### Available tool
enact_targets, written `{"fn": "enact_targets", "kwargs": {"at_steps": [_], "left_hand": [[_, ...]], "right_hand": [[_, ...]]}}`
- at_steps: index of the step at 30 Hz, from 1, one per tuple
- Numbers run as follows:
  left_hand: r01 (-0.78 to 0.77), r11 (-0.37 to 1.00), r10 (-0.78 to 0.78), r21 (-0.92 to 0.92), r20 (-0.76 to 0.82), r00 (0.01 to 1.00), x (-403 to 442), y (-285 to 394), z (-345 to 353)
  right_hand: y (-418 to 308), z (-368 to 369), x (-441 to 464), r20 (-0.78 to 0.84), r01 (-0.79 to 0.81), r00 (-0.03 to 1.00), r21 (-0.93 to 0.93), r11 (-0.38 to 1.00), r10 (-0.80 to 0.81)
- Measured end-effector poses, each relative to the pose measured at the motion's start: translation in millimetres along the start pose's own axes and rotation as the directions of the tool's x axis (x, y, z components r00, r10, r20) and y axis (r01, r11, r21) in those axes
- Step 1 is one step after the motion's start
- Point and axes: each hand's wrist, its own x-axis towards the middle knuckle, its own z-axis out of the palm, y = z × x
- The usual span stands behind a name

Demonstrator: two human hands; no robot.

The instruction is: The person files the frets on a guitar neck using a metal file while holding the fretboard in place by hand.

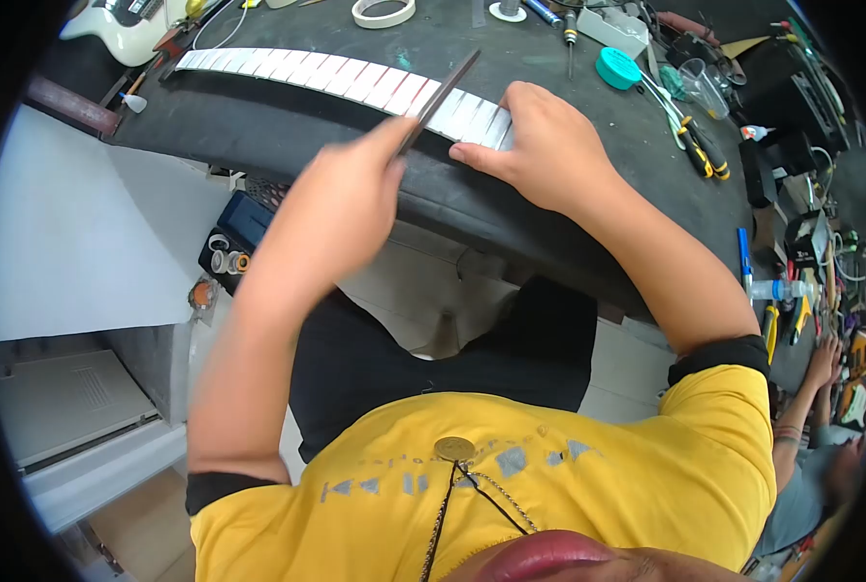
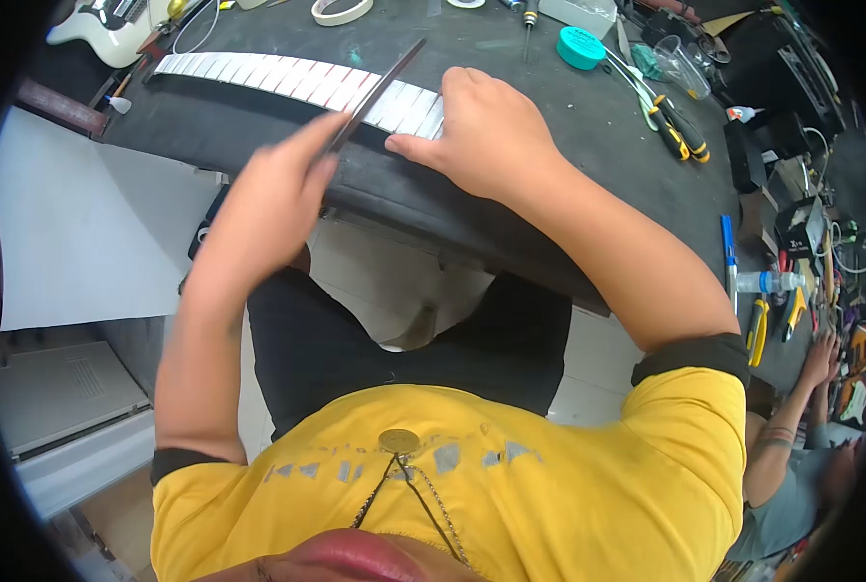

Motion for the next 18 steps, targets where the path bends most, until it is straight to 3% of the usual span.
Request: {"fn": "enact_targets", "kwargs": {"at_steps": [1,3,6,8,10,11,14,16,17,18], "left_hand": [[-0.137,0.990,0.139,0.027,-0.071,0.988,29.4,-18.3,14.8],[-0.054,0.998,0.054,0.016,-0.035,0.998,50.0,-13.8,18.8],[0.201,0.979,-0.202,0.022,0.098,0.974,-6.3,14.4,-3.7],[0.086,0.996,-0.086,0.003,-0.026,0.996,-73.2,-5.2,1.9],[0.144,0.989,-0.143,0.030,-0.025,0.989,-119.3,-7.8,1.8],[0.311,0.950,-0.307,-0.037,0.082,0.948,-126.6,1.0,-3.9],[-0.001,0.999,0.004,0.042,-0.081,0.997,-76.9,-9.3,2.1],[0.077,0.997,-0.078,0.026,0.045,0.996,-14.8,3.1,-4.4],[-0.102,0.994,0.104,0.037,-0.049,0.993,17.3,-15.8,9.7],[0.017,0.999,-0.017,0.039,0.020,1.000,42.6,-4.2,7.5]], "right_hand": [[0.0,-0.2,-1.2,0.005,-0.007,1.000,0.003,1.000,0.007],[1.0,-1.1,-0.7,0.019,-0.011,1.000,0.011,1.000,0.011],[2.4,-1.6,-0.2,0.027,-0.001,1.000,0.010,1.000,0.001],[1.5,2.2,-1.4,0.008,0.001,1.000,0.020,1.000,-0.001],[2.2,1.1,0.8,-0.011,-0.004,1.000,0.006,1.000,0.005],[1.1,0.4,1.4,-0.011,-0.010,1.000,-0.007,1.000,0.010],[-2.6,3.1,-1.7,-0.010,0.003,1.000,0.016,1.000,-0.003],[0.2,1.6,-0.7,-0.023,0.001,1.000,0.022,1.000,0.000],[1.1,2.1,0.2,-0.018,-0.001,1.000,0.015,1.000,0.001],[0.3,2.2,-0.5,-0.008,-0.004,1.000,0.008,1.000,0.004]]}}
